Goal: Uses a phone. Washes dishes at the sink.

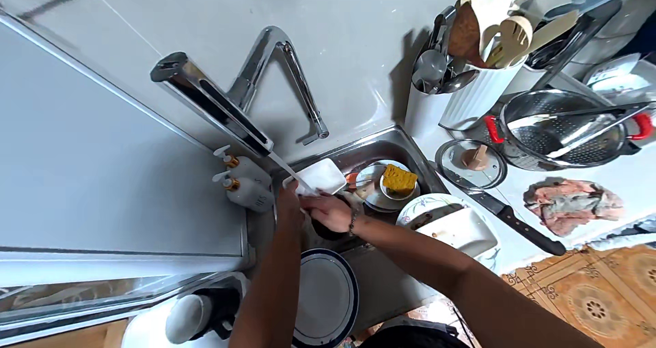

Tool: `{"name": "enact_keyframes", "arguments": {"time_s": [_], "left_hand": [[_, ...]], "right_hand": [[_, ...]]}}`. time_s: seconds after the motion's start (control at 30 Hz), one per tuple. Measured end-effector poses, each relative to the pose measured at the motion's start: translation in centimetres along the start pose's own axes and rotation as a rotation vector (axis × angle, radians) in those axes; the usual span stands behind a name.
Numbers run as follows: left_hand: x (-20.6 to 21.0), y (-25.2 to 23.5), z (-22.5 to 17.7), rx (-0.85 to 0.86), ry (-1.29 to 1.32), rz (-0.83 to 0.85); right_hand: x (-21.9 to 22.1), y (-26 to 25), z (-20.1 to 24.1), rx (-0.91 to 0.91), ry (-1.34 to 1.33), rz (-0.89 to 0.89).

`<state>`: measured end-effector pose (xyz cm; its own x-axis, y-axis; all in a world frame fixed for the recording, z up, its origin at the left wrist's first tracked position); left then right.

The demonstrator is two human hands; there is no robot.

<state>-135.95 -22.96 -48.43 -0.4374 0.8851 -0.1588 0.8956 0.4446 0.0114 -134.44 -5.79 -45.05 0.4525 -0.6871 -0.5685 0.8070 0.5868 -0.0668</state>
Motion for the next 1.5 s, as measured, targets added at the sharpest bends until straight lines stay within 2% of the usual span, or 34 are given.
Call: {"name": "enact_keyframes", "arguments": {"time_s": [0.03,0.07,0.13,0.2,0.27,0.37,0.43,0.47,0.53,0.6,0.67,0.73,0.77,0.8,0.87,0.93,0.97,1.0,1.07,1.1,1.13,1.2,1.27,1.4,1.5], "left_hand": [[0.0,0.5,-0.6,-0.004,0.014,-0.032],[0.1,1.3,-0.9,-0.003,0.016,-0.073],[0.7,2.5,-0.1,0.002,0.017,-0.166],[2.8,4.2,-1.0,-0.003,0.036,-0.206],[5.4,6.0,-1.8,-0.003,0.114,-0.214],[5.6,5.2,0.4,0.087,0.167,-0.121],[3.9,3.8,1.2,0.170,0.145,-0.111],[3.8,4.5,0.1,0.164,0.158,-0.122],[4.7,6.8,-1.9,0.040,0.220,-0.123],[5.7,7.7,-1.5,-0.033,0.257,-0.109],[5.1,7.3,-0.8,0.074,0.200,-0.084],[3.1,6.0,-0.5,0.279,0.116,0.029],[2.1,5.8,-0.5,0.348,0.066,0.072],[1.7,6.1,-1.2,0.347,0.070,0.062],[2.0,7.4,-3.4,0.213,0.082,-0.013],[2.5,7.4,-3.1,0.120,0.090,-0.043],[2.6,7.4,-2.5,0.088,0.105,-0.044],[2.6,7.4,-2.2,0.086,0.119,-0.046],[2.5,7.5,-2.6,0.149,0.128,-0.045],[2.2,7.3,-2.3,0.180,0.128,-0.025],[1.9,7.5,-2.3,0.175,0.112,-0.025],[1.4,7.8,-1.4,0.093,0.074,-0.024],[1.7,8.0,-0.7,-0.010,0.109,-0.012],[2.4,9.0,-0.7,-0.129,0.170,0.006],[2.4,10.6,-5.9,-0.027,-0.065,0.023]], "right_hand": [[-1.2,0.9,-0.9,-0.025,0.025,-0.020],[-3.1,1.6,-1.7,0.026,0.069,-0.061],[-8.4,2.5,-2.0,0.268,0.204,-0.138],[-13.1,2.7,1.1,0.424,0.194,-0.185],[-15.0,3.7,6.6,0.484,0.068,-0.092],[-13.2,5.0,11.0,0.402,-0.056,0.078],[-11.4,5.5,10.9,0.297,-0.064,0.157],[-11.1,5.5,10.2,0.301,-0.052,0.165],[-12.5,5.1,8.9,0.413,-0.050,0.124],[-13.5,4.5,8.1,0.513,-0.136,0.105],[-12.8,5.7,9.6,0.496,-0.216,0.065],[-10.5,7.5,11.0,0.385,-0.191,0.171],[-8.5,7.5,9.9,0.310,-0.104,0.187],[-6.3,6.7,7.7,0.242,0.002,0.104],[-6.2,5.4,4.6,0.247,0.186,0.003],[-9.2,4.8,2.9,0.352,0.359,0.044],[-9.2,4.3,2.0,0.383,0.391,0.048],[-7.8,3.8,1.3,0.359,0.395,0.016],[-3.0,3.3,0.5,0.180,0.310,-0.063],[-2.0,3.6,0.7,0.115,0.292,-0.040],[-2.7,4.5,1.1,0.112,0.307,0.006],[-6.7,5.8,1.3,0.239,0.416,0.046],[-8.8,5.0,-0.1,0.348,0.489,0.012],[-8.4,4.5,3.7,0.524,0.354,0.150],[-4.6,5.6,3.3,0.328,0.222,0.170]]}}
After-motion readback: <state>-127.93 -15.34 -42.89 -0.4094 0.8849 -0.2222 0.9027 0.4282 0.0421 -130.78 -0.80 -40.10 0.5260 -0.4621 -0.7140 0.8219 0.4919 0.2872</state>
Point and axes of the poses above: each hand's wrist, its own y-axis away from the middle knuckle, its own x-axis out of the palm, z = x × y, the point moved 6 cm from there along -y, towards the middle knuckle, and after that the axes turned 11 degrees about x, right-handed, at the moved point
